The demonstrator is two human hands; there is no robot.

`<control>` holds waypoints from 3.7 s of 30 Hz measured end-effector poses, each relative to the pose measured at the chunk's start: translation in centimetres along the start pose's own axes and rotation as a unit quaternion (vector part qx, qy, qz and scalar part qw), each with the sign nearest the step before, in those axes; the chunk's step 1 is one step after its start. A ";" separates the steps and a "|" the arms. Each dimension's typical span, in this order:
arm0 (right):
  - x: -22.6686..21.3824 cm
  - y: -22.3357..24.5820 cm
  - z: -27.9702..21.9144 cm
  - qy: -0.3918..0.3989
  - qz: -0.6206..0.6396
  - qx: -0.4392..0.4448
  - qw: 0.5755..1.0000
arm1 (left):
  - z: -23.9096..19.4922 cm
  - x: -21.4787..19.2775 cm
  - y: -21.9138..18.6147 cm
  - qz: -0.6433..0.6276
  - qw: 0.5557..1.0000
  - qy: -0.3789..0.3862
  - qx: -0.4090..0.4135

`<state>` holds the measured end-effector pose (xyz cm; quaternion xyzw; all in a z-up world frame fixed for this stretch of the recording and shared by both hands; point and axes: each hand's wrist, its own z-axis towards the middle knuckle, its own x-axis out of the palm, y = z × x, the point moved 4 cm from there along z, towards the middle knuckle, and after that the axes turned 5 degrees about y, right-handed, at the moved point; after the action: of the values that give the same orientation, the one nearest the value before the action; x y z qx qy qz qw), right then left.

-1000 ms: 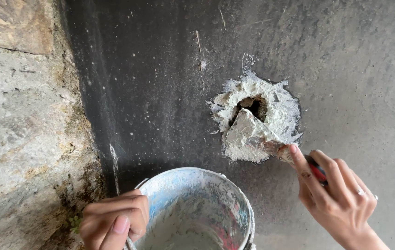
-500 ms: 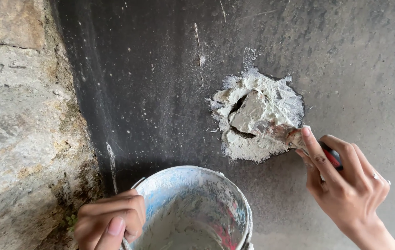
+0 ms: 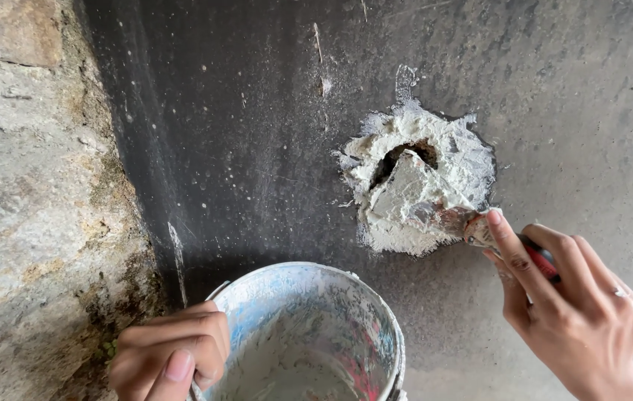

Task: The person scoops compound from a bucket using a putty knife and applies it to patch a hole in the wall.

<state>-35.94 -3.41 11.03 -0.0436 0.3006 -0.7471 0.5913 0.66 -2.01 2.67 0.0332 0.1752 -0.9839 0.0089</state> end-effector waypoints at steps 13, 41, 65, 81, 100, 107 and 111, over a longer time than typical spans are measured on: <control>1.3 -0.5 -3.9 -0.019 -0.058 0.020 0.998 | -0.7 -0.5 -0.5 -0.032 0.999 0.014 0.000; 3.9 5.6 -4.9 -0.090 0.173 0.124 0.973 | 0.7 -1.6 -1.6 -0.037 0.988 0.134 -0.066; 2.1 7.1 -5.7 -0.085 0.236 0.215 0.944 | 0.8 -2.6 -2.0 -0.004 0.992 0.102 -0.070; 4.1 6.9 -8.2 0.050 0.170 0.217 0.960 | 0.4 -3.1 1.2 -0.041 0.989 0.108 -0.093; 3.2 10.6 -3.8 -0.075 0.251 0.244 0.934 | 1.9 -2.9 0.7 -0.035 0.993 0.100 -0.050; 4.1 11.0 -7.1 -0.019 0.271 0.262 0.926 | 1.8 -2.8 0.0 -0.006 0.997 0.063 -0.037; 6.4 11.1 -11.5 0.016 0.293 0.249 0.923 | -0.5 -3.3 1.6 -0.026 0.995 0.036 -0.089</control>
<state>-33.19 -5.99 -5.75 0.2074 0.1139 -0.5918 0.7705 4.06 -3.32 1.88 0.0626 0.2634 -0.9624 -0.0204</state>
